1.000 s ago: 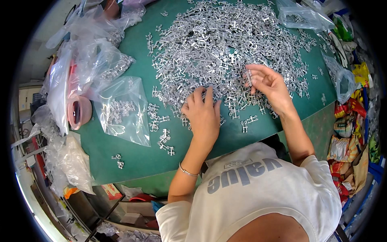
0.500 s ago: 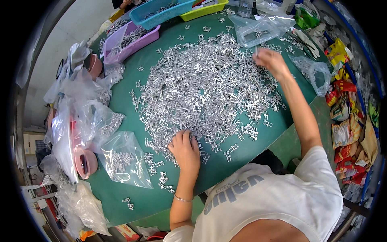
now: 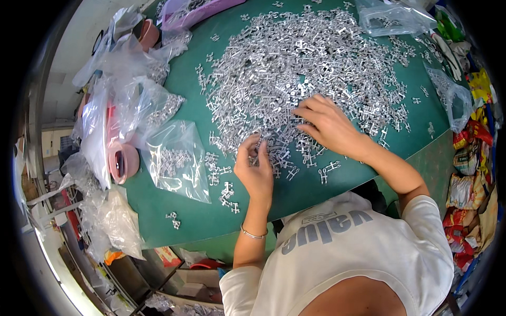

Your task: The person sorts small metal H-shaped components by hand, picking them from a large pile on a green tabletop and placing them into a plastic bag.

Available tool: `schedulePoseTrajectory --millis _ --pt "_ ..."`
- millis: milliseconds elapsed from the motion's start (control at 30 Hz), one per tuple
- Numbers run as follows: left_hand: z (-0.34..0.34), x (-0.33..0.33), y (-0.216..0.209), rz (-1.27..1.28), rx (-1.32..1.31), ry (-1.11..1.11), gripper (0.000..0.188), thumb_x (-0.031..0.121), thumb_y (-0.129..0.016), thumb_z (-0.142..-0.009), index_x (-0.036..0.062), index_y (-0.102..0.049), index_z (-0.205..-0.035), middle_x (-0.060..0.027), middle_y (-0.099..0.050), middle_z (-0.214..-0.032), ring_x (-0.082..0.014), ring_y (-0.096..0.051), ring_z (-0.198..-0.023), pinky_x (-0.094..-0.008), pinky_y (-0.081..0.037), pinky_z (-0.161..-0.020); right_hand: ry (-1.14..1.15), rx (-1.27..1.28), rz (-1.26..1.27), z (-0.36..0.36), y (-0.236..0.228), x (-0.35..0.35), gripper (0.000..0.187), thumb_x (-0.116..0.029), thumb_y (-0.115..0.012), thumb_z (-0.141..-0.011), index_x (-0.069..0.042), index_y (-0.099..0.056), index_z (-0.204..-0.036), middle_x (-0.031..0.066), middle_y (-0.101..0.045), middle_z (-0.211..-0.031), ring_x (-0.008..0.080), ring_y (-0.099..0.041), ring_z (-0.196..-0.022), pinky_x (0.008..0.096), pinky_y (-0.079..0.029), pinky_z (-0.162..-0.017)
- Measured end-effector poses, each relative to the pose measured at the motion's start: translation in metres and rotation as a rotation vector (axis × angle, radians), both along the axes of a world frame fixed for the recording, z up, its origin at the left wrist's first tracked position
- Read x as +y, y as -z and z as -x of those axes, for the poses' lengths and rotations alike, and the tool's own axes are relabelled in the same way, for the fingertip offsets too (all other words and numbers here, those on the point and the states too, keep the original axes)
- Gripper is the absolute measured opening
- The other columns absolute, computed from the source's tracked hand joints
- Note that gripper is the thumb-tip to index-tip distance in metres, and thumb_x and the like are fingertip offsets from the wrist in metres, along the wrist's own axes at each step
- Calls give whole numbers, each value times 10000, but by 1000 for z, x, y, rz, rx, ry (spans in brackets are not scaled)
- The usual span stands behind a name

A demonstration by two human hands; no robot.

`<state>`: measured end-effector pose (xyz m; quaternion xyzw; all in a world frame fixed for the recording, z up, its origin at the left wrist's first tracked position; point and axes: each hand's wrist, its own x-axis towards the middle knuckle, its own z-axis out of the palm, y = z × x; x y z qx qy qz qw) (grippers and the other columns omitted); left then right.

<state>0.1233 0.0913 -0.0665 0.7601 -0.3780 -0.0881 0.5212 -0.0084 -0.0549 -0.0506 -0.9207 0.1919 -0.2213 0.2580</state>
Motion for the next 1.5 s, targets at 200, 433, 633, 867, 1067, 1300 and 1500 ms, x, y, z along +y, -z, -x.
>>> schedulePoseTrajectory --millis 200,433,633,867,1067,1300,1500 --pt "-10 12 -8 225 720 20 275 -3 -560 -825 -61 -507 -1089 -63 -572 -900 -79 -547 -735 -214 -481 -669 202 144 237 -37 15 3 229 -200 -681 -683 -33 -579 -804 74 -531 -827 222 -468 -869 362 -323 -739" --pt "-10 24 -14 126 719 58 351 -33 -575 -798 -78 -487 -1135 -123 -536 -1020 -160 -601 -791 -267 -537 -688 179 24 117 -35 20 4 178 -69 -683 -660 -77 -582 -806 49 -527 -793 226 -476 -851 367 -306 -787" --pt "-6 27 -3 219 746 53 377 -81 -552 -788 -70 -456 -1152 -127 -503 -1066 -155 -603 -780 -233 -516 -676 123 -85 -2 -33 16 9 140 -26 -654 -687 -64 -562 -785 40 -548 -754 229 -515 -757 358 -292 -797" --pt "-3 30 -6 187 745 50 450 -112 -530 -781 -63 -395 -1207 -142 -478 -1118 -172 -612 -786 -231 -511 -689 70 -327 -1345 -7 -4 13 187 -32 -526 -849 13 -550 -1028 41 -559 -810 113 -559 -746 227 -460 -636" --pt "4 31 -17 197 799 99 433 -112 -546 -780 -87 -408 -1190 -168 -562 -1005 -167 -617 -817 -241 -511 -729 -8 -141 -1503 -5 -12 35 332 -30 -529 -842 4 -484 -1169 80 -595 -856 116 -580 -743 230 -469 -629" --pt "11 35 -23 189 861 145 364 -109 -554 -776 -109 -470 -1131 -185 -524 -1140 -187 -607 -876 -240 -505 -754 -57 -91 -1289 -11 -11 55 293 -61 -609 -807 -7 -544 -1087 27 -575 -835 32 -483 -595 184 -393 -507" --pt "23 34 -20 219 798 195 304 -75 -550 -805 -55 -522 -1107 -116 -545 -1120 -141 -564 -934 -231 -491 -775 2 -225 -939 -10 4 60 150 -15 -623 -774 -9 -598 -922 18 -556 -856 27 -465 -621 178 -336 -468"
